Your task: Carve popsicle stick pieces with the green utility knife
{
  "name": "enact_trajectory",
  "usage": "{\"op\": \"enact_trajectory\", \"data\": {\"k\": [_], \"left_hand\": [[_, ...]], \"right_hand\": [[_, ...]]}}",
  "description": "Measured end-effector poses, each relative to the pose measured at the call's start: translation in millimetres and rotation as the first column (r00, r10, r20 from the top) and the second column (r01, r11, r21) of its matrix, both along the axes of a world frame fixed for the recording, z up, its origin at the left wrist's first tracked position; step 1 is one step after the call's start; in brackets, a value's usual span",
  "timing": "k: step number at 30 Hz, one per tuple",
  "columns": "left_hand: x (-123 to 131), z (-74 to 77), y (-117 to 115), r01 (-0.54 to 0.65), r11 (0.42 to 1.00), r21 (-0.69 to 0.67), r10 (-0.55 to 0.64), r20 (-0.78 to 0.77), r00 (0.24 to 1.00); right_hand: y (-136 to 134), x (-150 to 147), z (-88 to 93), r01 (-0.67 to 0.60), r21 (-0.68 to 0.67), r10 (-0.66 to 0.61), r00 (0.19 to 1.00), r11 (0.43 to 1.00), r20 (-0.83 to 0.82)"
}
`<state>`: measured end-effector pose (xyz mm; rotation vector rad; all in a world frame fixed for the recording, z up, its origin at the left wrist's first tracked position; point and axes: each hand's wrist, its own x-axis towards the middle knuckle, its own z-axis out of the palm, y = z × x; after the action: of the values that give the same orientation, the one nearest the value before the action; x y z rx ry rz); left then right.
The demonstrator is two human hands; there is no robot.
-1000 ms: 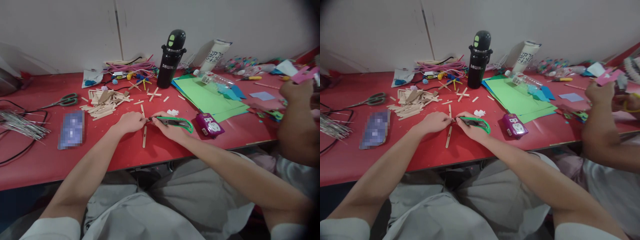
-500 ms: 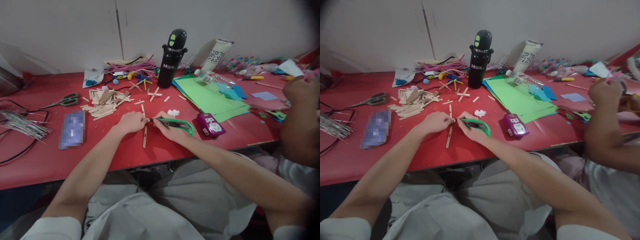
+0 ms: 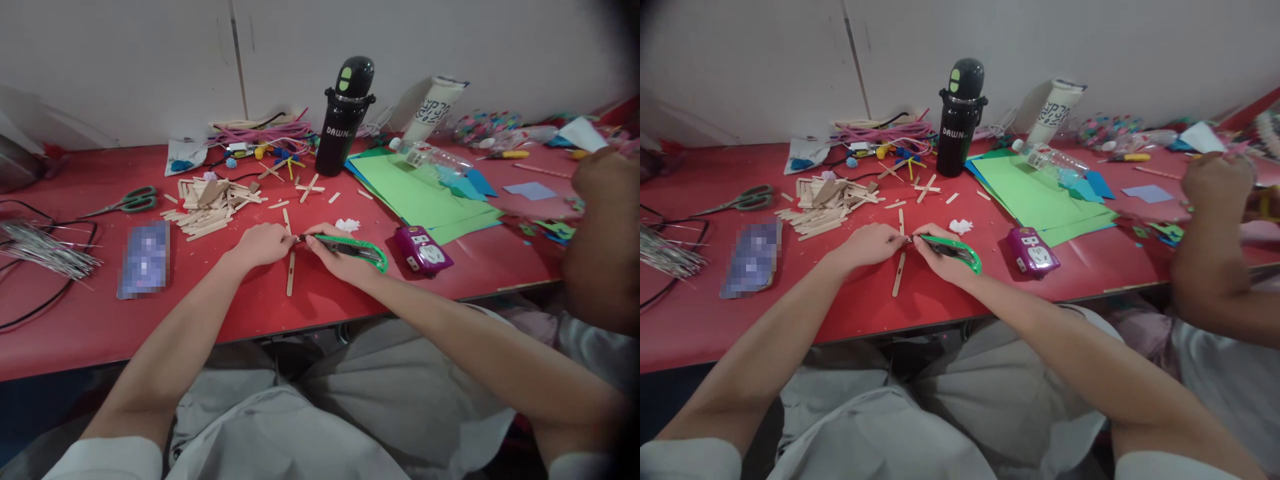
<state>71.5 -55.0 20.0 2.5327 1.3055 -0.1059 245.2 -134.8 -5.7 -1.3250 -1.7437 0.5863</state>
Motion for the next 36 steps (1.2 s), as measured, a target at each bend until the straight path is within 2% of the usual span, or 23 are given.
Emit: {"op": "enact_trajectory", "data": {"k": [9,13,19,26,30,36], "left_hand": [[-3.7,8.2,-2.3,0.044,0.998,-0.041,-0.043,0.013,0.999],[-3.8,6.7,-1.5,0.053,0.998,-0.039,-0.052,0.037,0.998],[-5.1,4.1,0.9,0.070,0.997,-0.042,-0.068,0.056,0.996],[-4.6,3.0,0.9,0.059,0.998,-0.038,-0.057,0.044,0.997],[-4.3,3.1,0.4,0.058,0.998,-0.024,-0.057,0.027,0.998],[-4.3,4.0,0.3,0.049,0.998,-0.031,-0.047,0.044,0.998]], "right_hand": [[1.1,-0.5,-2.7,-0.001,0.001,0.001,1.000,1.000,-0.019],[1.3,-1.8,0.1,0.025,0.031,-0.026,0.999,0.999,0.036],[1.6,0.1,1.5,-0.008,0.112,-0.010,0.988,0.994,0.157],[4.0,1.2,-3.9,0.005,0.146,-0.031,0.984,0.989,0.177],[3.3,1.1,-2.8,0.000,0.123,-0.022,0.983,0.992,0.183],[-1.1,0.3,4.5,-0.028,0.017,0.024,0.981,0.999,0.194]]}}
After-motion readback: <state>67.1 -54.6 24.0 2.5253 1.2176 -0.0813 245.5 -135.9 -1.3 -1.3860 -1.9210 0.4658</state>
